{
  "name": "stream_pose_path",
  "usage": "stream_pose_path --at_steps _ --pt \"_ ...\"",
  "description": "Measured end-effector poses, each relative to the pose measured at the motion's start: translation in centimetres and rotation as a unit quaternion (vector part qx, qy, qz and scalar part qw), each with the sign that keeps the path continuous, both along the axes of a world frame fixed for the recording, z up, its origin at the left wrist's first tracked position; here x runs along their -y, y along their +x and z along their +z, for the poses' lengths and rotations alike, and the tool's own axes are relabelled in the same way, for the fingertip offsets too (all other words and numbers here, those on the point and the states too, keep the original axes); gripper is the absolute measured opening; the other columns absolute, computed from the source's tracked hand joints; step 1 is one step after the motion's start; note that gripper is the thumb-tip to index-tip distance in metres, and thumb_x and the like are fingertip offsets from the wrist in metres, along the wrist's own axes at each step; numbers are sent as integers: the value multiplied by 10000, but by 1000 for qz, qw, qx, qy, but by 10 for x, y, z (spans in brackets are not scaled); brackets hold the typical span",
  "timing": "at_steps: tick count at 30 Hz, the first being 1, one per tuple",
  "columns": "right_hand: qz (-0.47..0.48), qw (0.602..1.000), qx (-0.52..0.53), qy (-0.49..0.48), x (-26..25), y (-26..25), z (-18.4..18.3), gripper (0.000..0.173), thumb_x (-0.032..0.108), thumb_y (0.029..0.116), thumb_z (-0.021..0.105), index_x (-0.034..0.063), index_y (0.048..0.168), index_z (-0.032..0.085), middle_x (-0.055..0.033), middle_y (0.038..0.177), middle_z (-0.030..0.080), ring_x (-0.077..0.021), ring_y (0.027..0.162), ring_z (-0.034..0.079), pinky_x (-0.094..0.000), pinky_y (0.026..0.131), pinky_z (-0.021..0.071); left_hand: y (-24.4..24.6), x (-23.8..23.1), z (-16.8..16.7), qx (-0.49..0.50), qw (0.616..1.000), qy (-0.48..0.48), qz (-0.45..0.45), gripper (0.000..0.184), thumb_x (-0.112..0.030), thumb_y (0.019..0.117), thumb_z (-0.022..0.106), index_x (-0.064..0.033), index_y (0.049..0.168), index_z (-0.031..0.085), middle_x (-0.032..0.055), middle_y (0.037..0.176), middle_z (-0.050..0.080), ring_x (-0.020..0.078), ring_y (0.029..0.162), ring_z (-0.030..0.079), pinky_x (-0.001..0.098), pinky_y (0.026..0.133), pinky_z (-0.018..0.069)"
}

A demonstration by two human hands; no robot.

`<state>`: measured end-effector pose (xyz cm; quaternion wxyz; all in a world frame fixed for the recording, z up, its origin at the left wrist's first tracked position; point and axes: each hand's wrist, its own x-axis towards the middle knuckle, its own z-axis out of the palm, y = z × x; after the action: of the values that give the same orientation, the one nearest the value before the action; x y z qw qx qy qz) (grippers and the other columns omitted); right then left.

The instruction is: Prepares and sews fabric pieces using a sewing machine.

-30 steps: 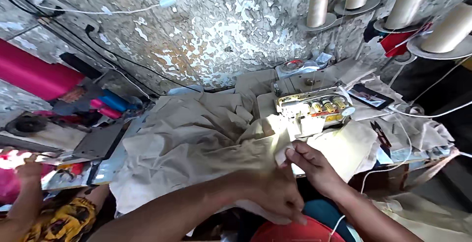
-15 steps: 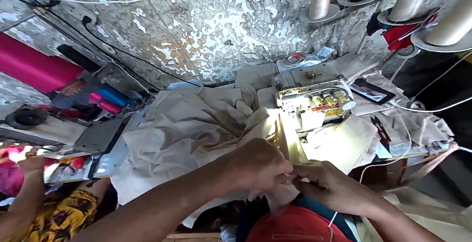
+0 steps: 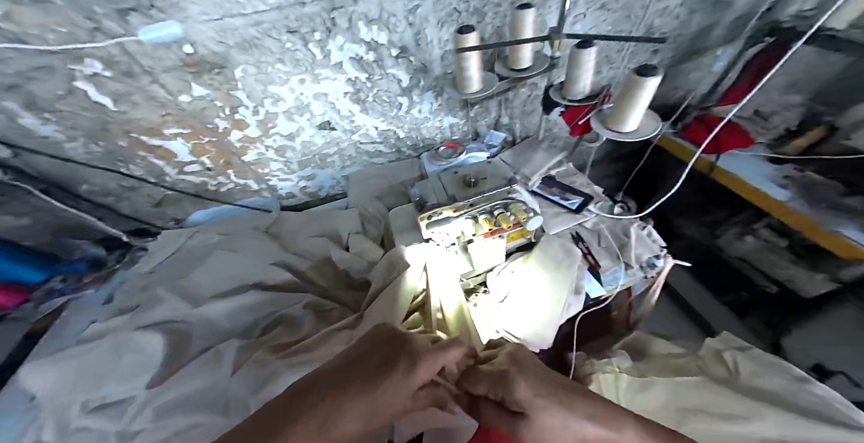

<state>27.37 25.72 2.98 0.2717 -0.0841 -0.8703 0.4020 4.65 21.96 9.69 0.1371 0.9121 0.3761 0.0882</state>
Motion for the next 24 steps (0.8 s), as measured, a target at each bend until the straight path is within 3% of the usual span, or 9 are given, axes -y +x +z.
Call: stream_pose_path --at_steps 2,5,9,11,13,16,19,22,24 --pt "-8 1000 -18 -10 -1 -2 -3 276 154 1040 528 23 835 658 -91 626 578 -207 617 581 -368 670 467 -4 1 -5 -26 997 67 -23 373 -464 976 562 -134 851 685 35 665 603 188 510 599 342 410 452" --pt "-21 998 -56 -20 -3 -7 -5 240 158 1034 557 21 882 681 -79 647 610 -169 605 576 -318 648 471 -7 4 -1 -43 993 111 -26 455 -474 1023 478 -160 754 667 7 671 609 191 605 617 335 509 480" --pt "-15 994 -102 -35 -5 -14 -1 223 176 1036 581 15 925 688 -79 696 649 -151 633 597 -300 693 488 -9 18 4 31 996 77 18 449 -412 1050 522 -131 723 650 25 733 676 211 916 675 373 986 464" --pt "-12 990 -128 -53 -5 -18 1 230 194 1045 576 12 949 680 -86 762 674 -142 716 627 -296 770 489 -13 22 3 154 987 -19 31 407 -309 1032 595 -57 714 630 66 696 615 154 780 634 262 909 486" --pt "-50 984 -156 -66 -7 -24 1 212 191 1046 574 12 1055 687 -105 967 725 -133 950 683 -288 902 534 -25 23 6 277 952 -107 74 344 -287 1038 598 -47 795 640 21 761 627 32 785 613 168 774 503" --pt "-152 974 -139 -92 -20 -32 -15 296 180 1015 619 -25 1227 644 -172 1304 664 -178 1274 612 -321 1055 517 -52 19 17 415 874 -92 236 171 -395 1008 596 -312 960 738 -221 858 680 -144 788 603 72 709 502" --pt "-167 975 88 -120 -43 -44 -32 352 263 1015 615 -9 1232 668 -196 1241 680 -296 1128 677 -455 946 554 -64 1 33 509 790 -95 329 144 -299 927 644 -339 929 782 -167 815 716 -67 728 649 142 679 558" --pt "-38 942 300 -145 -70 -86 -39 438 305 1049 569 -37 1321 605 -269 1253 646 -433 1181 620 -620 1019 451 -48 -19 44 502 804 -107 300 174 -191 885 634 -301 856 765 -135 741 689 -49 643 625 149 599 546" --pt "-8 947 291 -132 -72 -120 -23 435 267 1024 614 -95 1266 618 -316 1225 644 -474 1175 613 -653 1009 436 -26 -28 46 473 838 -116 244 138 -166 863 666 -255 765 701 -147 685 621 -75 613 572 118 561 495"
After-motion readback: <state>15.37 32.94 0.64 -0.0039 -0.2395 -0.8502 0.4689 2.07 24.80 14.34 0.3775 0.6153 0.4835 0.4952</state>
